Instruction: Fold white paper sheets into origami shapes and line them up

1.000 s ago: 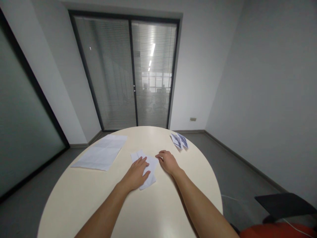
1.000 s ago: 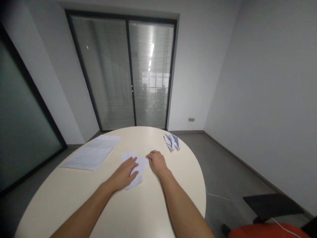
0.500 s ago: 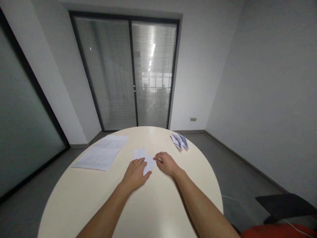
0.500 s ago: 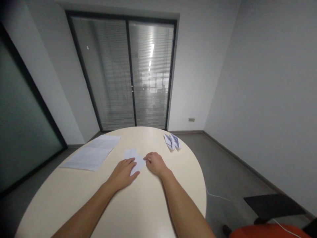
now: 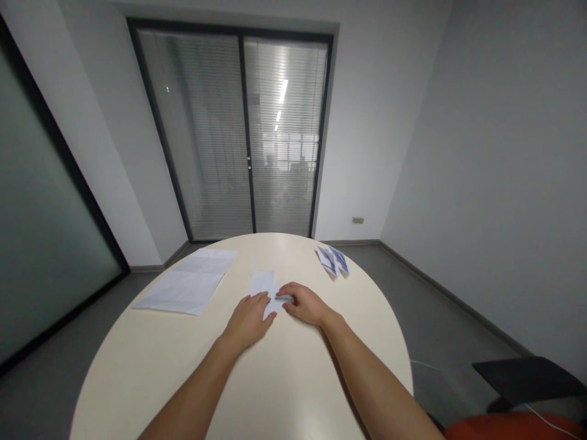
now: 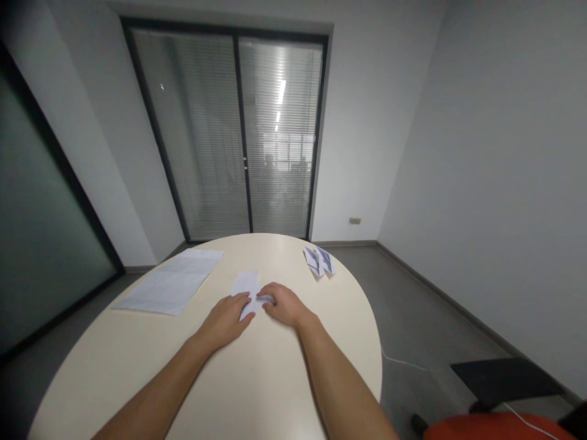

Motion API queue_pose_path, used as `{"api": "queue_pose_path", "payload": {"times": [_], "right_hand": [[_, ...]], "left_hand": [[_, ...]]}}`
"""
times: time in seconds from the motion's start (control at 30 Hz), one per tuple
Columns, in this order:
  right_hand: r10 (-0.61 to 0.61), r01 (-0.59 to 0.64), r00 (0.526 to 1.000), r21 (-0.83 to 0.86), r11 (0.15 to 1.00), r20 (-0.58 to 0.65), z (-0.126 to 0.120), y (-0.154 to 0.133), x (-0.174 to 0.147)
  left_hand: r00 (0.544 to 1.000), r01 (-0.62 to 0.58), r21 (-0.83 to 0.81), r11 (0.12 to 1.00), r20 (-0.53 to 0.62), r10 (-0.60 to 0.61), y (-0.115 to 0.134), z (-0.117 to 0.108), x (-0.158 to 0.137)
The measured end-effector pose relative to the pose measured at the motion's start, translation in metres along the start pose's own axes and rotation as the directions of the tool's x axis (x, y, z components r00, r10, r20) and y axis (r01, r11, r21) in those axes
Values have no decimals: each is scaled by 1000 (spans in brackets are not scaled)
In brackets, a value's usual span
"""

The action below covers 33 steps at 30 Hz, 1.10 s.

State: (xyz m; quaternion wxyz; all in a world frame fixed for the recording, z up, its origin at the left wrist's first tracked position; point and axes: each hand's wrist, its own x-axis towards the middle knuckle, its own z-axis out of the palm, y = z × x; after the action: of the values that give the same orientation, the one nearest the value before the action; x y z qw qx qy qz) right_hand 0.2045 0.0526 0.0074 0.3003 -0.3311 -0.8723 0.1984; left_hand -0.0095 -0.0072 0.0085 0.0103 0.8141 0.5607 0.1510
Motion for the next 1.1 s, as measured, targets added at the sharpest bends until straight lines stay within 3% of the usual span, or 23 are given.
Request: {"api": "queue_pose_path", "payload": {"times": [0.37,0.53,0.87,1.1], "right_hand": [[18,-19,1000,-55,998,-14,-6,-8,1],[36,-37,999,-73,997,-10,-5,-7,1],[-87,84,996,-150,985,-16,0,6,2],[67,-58,997,-244,968,31,-2,8,-2]], "left_hand": [[999,-29,-61,998,19,30,-4,-3,0],[997,-68,-55,996,-25,66,-3,-5,0],[993,-114,-201,973,-56,105,-9,3,3],[995,-93,-371,924,-66,73,-11,5,1]]}}
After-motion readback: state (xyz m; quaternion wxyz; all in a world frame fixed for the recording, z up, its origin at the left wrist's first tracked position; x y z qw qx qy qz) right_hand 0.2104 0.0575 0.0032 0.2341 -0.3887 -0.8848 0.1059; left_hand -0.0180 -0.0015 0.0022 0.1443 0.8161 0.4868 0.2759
